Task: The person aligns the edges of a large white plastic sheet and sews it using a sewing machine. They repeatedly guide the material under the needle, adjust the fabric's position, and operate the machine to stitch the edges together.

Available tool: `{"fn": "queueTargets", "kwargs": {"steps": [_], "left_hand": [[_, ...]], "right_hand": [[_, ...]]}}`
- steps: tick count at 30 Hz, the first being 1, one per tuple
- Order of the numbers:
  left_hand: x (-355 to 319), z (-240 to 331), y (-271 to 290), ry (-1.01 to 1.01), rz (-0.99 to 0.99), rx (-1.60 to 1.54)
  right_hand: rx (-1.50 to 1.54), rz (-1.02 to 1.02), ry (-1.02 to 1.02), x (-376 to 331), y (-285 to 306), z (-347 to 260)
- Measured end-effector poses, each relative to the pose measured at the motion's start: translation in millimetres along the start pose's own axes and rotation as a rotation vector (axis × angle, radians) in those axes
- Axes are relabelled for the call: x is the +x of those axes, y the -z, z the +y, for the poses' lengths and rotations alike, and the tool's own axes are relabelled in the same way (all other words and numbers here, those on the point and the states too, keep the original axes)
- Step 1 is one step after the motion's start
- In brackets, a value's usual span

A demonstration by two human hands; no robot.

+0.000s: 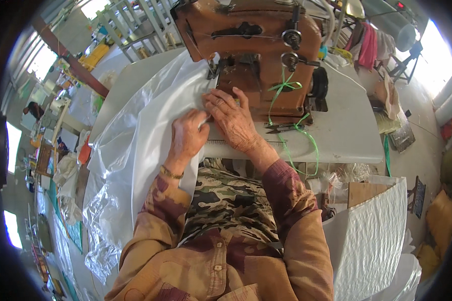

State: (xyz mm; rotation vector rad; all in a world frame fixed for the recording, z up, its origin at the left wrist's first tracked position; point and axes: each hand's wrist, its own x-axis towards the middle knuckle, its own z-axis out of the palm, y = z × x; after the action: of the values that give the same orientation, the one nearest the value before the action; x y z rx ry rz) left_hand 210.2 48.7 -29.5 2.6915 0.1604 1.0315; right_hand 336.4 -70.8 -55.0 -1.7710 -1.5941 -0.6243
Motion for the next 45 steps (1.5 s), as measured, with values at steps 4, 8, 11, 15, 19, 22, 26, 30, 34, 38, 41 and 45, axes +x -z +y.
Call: {"fn": "queueTargets", "kwargs": {"steps": [4, 8, 11, 15, 19, 22, 26, 30, 34, 38, 41, 45], "left_hand": [[23, -5, -15, 0.004, 0.114, -0.008], [24, -1, -14, 0.092, 0.131, -0.046], [6, 9, 11, 0.106, 0.04, -0.138], [-60, 8, 51, 0.121, 0.086, -0.081], [-101, -63, 58, 0.138, 0.08, 0.14], [-100, -113, 46, 0.23, 0.048, -0.024], [-95, -125, 42, 0.252, 0.047, -0.129], [-96, -131, 47, 0.214, 0.054, -0.17], [-98, -141, 43, 0.25, -0.004, -0.228], [-99, -140, 44, 0.228, 0.025, -0.183], [-97, -139, 44, 0.253, 0.015, -0.227], [-98, -143, 41, 0.258, 0.003, -0.208]], "right_hand": [[0.026, 0.018, -0.061, 2, -1, -1], [0.006, 0.08, -0.067, 4, -3, -3], [-0.028, 0.07, -0.059, 1, -3, -1], [-0.016, 0.092, -0.028, 3, -7, 0], [0.009, 0.082, -0.047, 2, -8, -3], [-0.011, 0.139, -0.014, 0, -11, 2], [-0.041, 0.162, -0.031, -1, -6, -9], [0.005, 0.147, -0.164, -45, -16, -50], [0.424, 0.034, -0.429, -97, -56, -157], [0.633, -0.52, -0.773, -118, -89, -215], [0.71, -0.444, -0.772, -156, -135, -212], [0.676, -0.393, -0.865, -154, -133, -206]]}}
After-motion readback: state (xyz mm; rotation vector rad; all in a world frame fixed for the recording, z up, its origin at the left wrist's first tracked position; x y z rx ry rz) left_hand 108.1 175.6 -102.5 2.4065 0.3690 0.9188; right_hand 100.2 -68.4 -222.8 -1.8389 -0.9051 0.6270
